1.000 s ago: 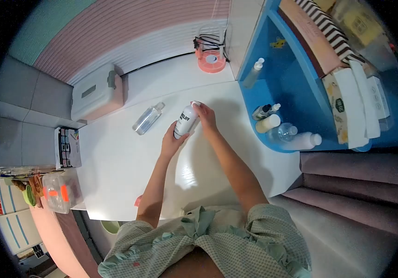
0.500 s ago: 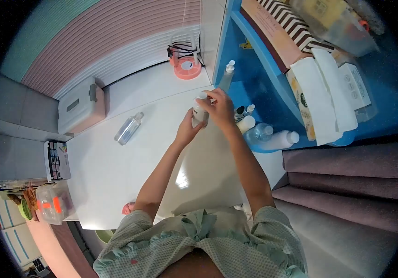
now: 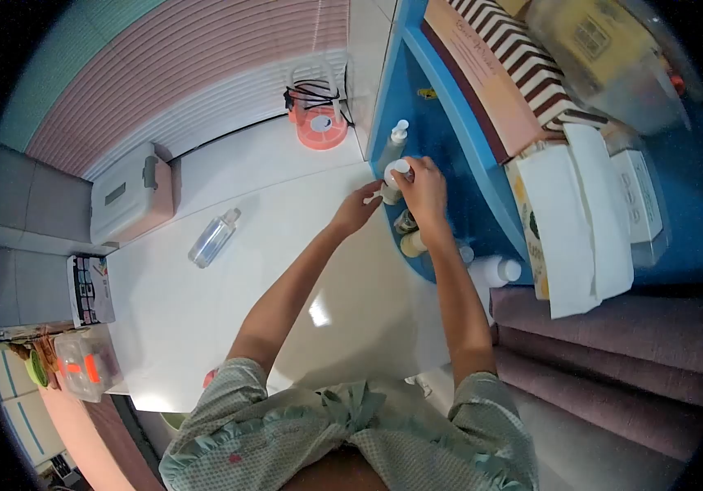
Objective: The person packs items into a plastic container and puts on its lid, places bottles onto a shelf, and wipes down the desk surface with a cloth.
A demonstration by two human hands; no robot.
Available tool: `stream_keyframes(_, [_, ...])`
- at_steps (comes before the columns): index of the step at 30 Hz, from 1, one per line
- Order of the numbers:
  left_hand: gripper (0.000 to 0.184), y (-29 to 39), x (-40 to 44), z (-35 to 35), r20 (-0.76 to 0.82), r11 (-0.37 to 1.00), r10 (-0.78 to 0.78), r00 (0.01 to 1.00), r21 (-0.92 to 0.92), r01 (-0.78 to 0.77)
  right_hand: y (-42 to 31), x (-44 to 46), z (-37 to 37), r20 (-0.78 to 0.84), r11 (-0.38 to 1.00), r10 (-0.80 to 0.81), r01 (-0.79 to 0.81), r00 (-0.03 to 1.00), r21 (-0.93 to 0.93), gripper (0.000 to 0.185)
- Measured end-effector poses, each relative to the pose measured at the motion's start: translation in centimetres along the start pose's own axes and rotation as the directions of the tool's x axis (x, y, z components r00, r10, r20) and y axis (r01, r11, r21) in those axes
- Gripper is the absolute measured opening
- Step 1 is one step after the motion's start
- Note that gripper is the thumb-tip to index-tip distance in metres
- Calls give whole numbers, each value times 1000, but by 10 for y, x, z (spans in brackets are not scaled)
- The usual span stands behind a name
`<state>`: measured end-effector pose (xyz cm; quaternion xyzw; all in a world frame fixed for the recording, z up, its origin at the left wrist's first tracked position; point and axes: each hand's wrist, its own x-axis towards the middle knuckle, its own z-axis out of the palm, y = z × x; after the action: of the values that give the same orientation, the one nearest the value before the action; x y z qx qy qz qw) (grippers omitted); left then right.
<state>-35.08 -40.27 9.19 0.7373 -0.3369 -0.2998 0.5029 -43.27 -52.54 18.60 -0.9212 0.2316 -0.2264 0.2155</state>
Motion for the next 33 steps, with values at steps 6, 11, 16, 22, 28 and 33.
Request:
stream_keyframes(6, [56,-11,4,17,52,984,41,998,-173,-31,18,8,14,-3,999,33,-33,999,-23,27])
stream_keyframes(11, [61,-15,16,27,35,981,62,997,-185,-54,21,15,15,-8,999,48,-48,999,-23,28])
stream_keyframes(16, [63,-13,16,26,25,983,65,998,-175,-60,23,17,18,-38,999,44,-44,998,-17,28])
stream_keyframes(22, [61,-10,9,27,12,977,33,999,-209,-30,20,16,15,-17,991,80,-81,997,-105,33])
stream_keyframes(28, [54,-12,-10,19,-83,964,27,996,-262,-48,-9,-3,3,-130,986,-59,37,990,-163,43])
stream_keyframes(33, [51,-6,-48,-8,-172,988,-24,985,-157,-4,-30,-32,26,-139,987,-162,163,977,-3,45])
